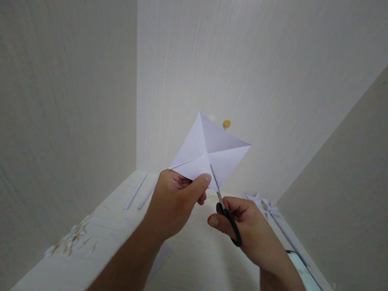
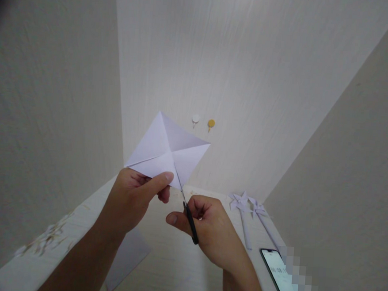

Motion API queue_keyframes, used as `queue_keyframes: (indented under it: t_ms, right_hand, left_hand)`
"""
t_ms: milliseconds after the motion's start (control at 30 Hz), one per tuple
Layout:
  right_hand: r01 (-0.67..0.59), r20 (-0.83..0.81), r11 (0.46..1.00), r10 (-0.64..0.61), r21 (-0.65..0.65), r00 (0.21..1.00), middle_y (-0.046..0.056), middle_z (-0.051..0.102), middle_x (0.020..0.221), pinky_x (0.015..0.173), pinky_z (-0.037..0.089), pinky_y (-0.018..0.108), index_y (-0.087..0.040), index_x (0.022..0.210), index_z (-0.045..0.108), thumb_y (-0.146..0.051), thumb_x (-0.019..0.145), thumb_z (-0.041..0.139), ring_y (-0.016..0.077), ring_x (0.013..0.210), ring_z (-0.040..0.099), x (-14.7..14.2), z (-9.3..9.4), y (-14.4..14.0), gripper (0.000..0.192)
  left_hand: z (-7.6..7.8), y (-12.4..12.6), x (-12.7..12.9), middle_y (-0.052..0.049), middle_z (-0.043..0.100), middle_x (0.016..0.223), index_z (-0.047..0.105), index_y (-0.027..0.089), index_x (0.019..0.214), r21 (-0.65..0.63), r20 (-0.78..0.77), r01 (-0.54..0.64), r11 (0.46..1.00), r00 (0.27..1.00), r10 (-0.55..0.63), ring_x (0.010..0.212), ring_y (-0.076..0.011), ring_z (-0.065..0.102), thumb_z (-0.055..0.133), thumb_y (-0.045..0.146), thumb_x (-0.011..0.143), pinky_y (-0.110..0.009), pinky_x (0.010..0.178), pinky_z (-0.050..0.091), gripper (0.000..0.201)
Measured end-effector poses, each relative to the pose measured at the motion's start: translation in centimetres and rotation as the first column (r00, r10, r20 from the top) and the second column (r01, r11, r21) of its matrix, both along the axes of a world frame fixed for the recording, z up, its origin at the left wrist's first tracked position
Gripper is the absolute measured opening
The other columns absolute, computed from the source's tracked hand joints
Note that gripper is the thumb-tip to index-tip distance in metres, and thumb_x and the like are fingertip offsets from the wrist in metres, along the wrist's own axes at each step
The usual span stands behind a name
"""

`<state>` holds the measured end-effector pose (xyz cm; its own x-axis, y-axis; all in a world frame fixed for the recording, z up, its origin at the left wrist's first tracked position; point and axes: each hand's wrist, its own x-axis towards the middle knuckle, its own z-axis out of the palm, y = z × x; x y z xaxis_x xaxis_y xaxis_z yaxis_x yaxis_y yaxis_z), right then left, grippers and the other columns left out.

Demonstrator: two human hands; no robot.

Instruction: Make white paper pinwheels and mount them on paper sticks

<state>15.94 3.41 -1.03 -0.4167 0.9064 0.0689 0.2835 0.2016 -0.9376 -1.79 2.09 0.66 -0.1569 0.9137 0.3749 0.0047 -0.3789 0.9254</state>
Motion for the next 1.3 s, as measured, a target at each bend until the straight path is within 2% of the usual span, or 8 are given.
queue_keyframes:
  t_ms: [233,400,1000,1300]
  right_hand:
    - [0.036,0.031,0.999,-0.036,0.018,0.999,-0.008,0.032,0.055,0.05,0.018,0.027,-0.022,0.058,0.043,-0.061,0.067,0.088,0.0089,0.055,0.024,-0.18,0.26,-0.1,0.06]
    - [0.016,-0.001,1.0,-0.016,0.002,1.0,-0.008,0.032,0.056,0.051,0.018,0.027,-0.022,0.059,0.043,-0.057,0.069,0.088,0.0089,0.055,0.025,-0.12,0.13,-0.12,0.059]
    - [-0.029,-0.065,0.999,0.027,-0.026,0.997,-0.009,0.034,0.057,0.052,0.017,0.028,-0.021,0.061,0.042,-0.051,0.07,0.091,0.0085,0.055,0.025,0.12,-0.31,0.02,0.057]
    - [-0.008,-0.072,1.0,0.007,-0.024,0.997,-0.009,0.033,0.058,0.052,0.017,0.028,-0.021,0.062,0.044,-0.051,0.069,0.091,0.0087,0.056,0.026,0.06,-0.41,0.07,0.056]
  left_hand:
    - [-0.17,0.2,-0.01,0.001,0.063,0.049,0.062,0.019,0.05,-0.006,-0.005,-0.003,1.0,1.0,0.003,0.05,-0.0112,0.058,0.067,0.03,0.083,-0.022,0.052,0.046,0.035]
    - [-0.26,0.36,0.03,0.001,0.064,0.05,0.062,0.019,0.05,-0.008,-0.02,-0.012,1.0,1.0,0.012,0.05,-0.0111,0.058,0.067,0.031,0.083,-0.022,0.053,0.046,0.036]
    - [-0.06,0.29,-0.01,0.001,0.062,0.05,0.062,0.018,0.049,0.038,0.036,0.06,0.997,0.997,-0.061,0.051,-0.0115,0.058,0.067,0.028,0.082,-0.023,0.053,0.047,0.035]
    - [-0.06,0.18,0.08,0.001,0.063,0.049,0.062,0.019,0.048,0.001,0.047,0.078,0.997,0.996,-0.078,0.05,-0.0118,0.059,0.069,0.029,0.08,-0.022,0.052,0.047,0.034]
